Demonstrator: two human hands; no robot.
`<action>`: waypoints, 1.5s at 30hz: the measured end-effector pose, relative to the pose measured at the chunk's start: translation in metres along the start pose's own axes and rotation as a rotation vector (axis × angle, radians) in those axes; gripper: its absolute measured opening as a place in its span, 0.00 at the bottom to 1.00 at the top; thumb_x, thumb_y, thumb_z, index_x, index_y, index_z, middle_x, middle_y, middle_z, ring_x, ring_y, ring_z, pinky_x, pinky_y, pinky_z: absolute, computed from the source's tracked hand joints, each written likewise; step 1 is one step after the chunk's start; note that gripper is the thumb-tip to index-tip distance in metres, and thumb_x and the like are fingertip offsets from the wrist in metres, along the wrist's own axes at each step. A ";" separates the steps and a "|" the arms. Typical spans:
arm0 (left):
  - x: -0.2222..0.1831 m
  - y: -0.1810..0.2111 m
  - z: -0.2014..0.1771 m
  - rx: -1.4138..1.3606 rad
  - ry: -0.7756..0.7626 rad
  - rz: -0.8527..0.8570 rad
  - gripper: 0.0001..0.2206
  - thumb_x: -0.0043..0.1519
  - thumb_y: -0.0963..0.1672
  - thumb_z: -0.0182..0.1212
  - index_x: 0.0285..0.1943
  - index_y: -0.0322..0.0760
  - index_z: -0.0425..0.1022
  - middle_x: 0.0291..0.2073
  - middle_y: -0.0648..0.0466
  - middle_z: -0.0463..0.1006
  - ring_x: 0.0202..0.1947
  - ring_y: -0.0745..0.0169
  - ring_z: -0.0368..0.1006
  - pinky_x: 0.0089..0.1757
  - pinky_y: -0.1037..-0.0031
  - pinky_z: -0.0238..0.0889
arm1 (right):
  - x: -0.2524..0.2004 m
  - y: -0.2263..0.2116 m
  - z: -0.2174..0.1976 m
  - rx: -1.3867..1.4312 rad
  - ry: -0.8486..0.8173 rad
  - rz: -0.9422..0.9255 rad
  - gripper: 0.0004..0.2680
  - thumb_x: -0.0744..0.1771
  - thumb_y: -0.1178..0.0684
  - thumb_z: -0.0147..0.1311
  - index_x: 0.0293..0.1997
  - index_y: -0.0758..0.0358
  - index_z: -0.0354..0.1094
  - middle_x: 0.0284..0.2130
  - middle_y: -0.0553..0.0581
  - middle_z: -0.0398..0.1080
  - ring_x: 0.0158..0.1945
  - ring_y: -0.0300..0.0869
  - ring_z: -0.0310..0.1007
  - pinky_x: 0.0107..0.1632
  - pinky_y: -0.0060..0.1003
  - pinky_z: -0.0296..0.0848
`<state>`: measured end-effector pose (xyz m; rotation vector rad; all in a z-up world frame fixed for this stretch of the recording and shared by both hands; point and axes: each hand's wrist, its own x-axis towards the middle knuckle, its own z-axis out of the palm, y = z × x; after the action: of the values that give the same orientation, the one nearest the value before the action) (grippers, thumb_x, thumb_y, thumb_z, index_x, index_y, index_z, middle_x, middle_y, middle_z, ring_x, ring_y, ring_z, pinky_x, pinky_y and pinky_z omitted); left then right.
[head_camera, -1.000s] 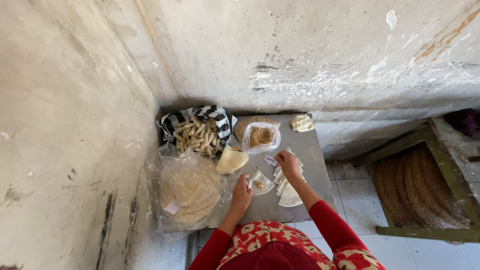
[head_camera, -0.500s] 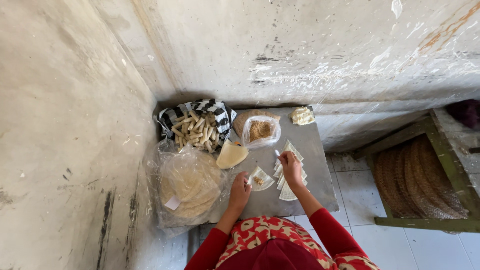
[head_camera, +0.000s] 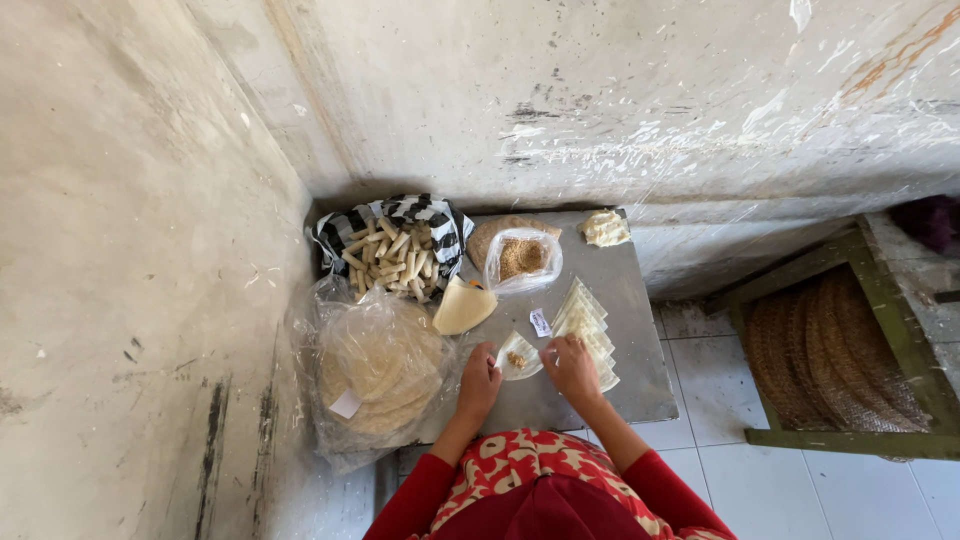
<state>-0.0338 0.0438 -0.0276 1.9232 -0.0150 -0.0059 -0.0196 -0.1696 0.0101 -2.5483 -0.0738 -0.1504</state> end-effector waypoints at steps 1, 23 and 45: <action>0.000 0.000 0.000 -0.007 0.009 -0.008 0.21 0.56 0.35 0.61 0.60 0.34 0.67 0.37 0.48 0.73 0.34 0.54 0.74 0.40 0.66 0.70 | -0.005 -0.001 0.004 -0.015 0.011 -0.014 0.08 0.64 0.51 0.61 0.39 0.64 0.71 0.40 0.65 0.71 0.47 0.59 0.71 0.49 0.52 0.71; -0.004 0.031 -0.022 0.331 -0.069 0.318 0.11 0.51 0.42 0.71 0.42 0.43 0.81 0.44 0.59 0.83 0.44 0.54 0.72 0.48 0.62 0.61 | -0.022 -0.045 0.008 0.118 0.033 -0.231 0.12 0.64 0.54 0.63 0.50 0.63 0.69 0.43 0.61 0.76 0.52 0.55 0.73 0.52 0.48 0.73; 0.003 0.027 -0.023 0.360 -0.040 0.451 0.07 0.56 0.44 0.67 0.40 0.40 0.81 0.41 0.56 0.83 0.42 0.52 0.72 0.47 0.61 0.63 | -0.025 -0.038 0.019 0.286 0.035 -0.145 0.09 0.69 0.60 0.51 0.55 0.64 0.66 0.37 0.61 0.77 0.42 0.53 0.78 0.44 0.45 0.76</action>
<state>-0.0304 0.0557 0.0058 2.2383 -0.5051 0.2772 -0.0463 -0.1277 0.0126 -2.2535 -0.2491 -0.2236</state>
